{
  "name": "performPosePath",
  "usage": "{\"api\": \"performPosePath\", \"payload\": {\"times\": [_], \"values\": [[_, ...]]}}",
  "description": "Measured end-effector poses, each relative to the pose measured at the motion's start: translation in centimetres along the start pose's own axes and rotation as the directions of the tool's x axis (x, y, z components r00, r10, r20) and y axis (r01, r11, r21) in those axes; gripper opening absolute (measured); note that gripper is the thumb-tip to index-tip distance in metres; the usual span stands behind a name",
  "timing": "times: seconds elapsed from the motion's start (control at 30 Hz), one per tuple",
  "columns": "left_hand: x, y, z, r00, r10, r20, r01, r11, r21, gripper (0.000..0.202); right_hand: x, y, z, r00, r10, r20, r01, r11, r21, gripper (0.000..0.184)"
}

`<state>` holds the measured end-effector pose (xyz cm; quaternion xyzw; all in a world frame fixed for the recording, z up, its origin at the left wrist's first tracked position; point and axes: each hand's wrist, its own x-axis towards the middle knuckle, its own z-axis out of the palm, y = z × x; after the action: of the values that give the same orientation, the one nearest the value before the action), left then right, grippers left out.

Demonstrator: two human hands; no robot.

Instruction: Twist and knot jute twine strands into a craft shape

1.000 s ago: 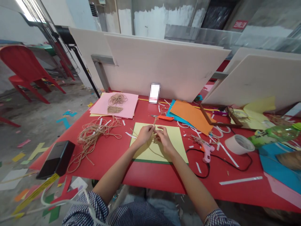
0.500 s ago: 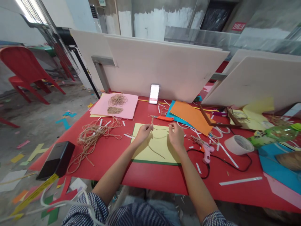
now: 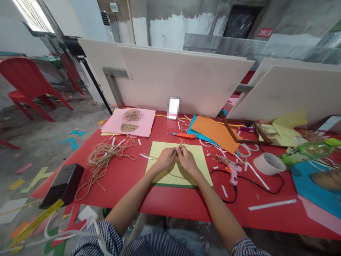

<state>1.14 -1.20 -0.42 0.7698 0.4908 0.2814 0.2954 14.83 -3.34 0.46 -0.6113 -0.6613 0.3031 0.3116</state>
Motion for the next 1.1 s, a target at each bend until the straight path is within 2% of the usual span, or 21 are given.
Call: {"api": "performPosePath", "payload": {"times": [0.17,0.3,0.4,0.53,0.73,0.87,0.93,0.97,1.03,1.1], "values": [[0.0,0.0,0.3,1.0,0.001,0.026,-0.004,0.995,0.097,0.034,0.4,0.0,-1.5,0.997,-0.07,0.041,0.075,0.988,-0.132,0.027],[0.0,-0.1,-0.1,1.0,-0.029,0.008,0.028,0.993,0.114,0.034,0.3,-0.1,-1.8,0.986,-0.13,0.107,0.15,0.968,-0.203,0.03],[0.0,-0.2,-0.7,1.0,-0.02,0.007,0.02,0.999,0.048,0.036,0.3,-0.2,-1.7,0.975,-0.166,0.149,0.183,0.977,-0.108,0.031],[0.1,-0.2,-1.3,0.999,0.015,0.034,-0.013,0.998,-0.054,0.036,0.4,0.0,-1.6,0.974,-0.172,0.148,0.171,0.985,0.019,0.027],[0.2,-0.4,-1.4,0.999,0.02,0.042,-0.019,1.0,-0.02,0.033,0.2,0.0,-1.7,0.972,-0.179,0.15,0.174,0.984,0.046,0.026],[0.1,-0.4,-1.4,0.999,0.006,0.032,-0.007,0.999,0.037,0.029,0.1,-0.2,-1.7,0.967,-0.223,0.124,0.237,0.966,-0.109,0.024],[0.1,-0.3,-1.1,0.999,0.034,-0.037,-0.033,0.999,0.018,0.021,0.1,-0.3,-1.7,0.963,-0.247,0.106,0.265,0.94,-0.217,0.024],[0.0,-0.3,-0.9,0.995,0.047,-0.086,-0.048,0.999,-0.009,0.018,0.2,-0.3,-1.7,0.96,-0.259,0.102,0.277,0.924,-0.263,0.024],[0.0,-0.3,-0.5,0.985,0.031,-0.172,-0.05,0.993,-0.106,0.023,0.3,-0.2,-1.6,0.955,-0.28,0.098,0.296,0.891,-0.344,0.024],[0.1,-0.3,0.1,0.984,-0.071,-0.166,0.031,0.972,-0.233,0.029,0.3,-0.1,-1.5,0.952,-0.294,0.085,0.302,0.859,-0.413,0.023]]}}
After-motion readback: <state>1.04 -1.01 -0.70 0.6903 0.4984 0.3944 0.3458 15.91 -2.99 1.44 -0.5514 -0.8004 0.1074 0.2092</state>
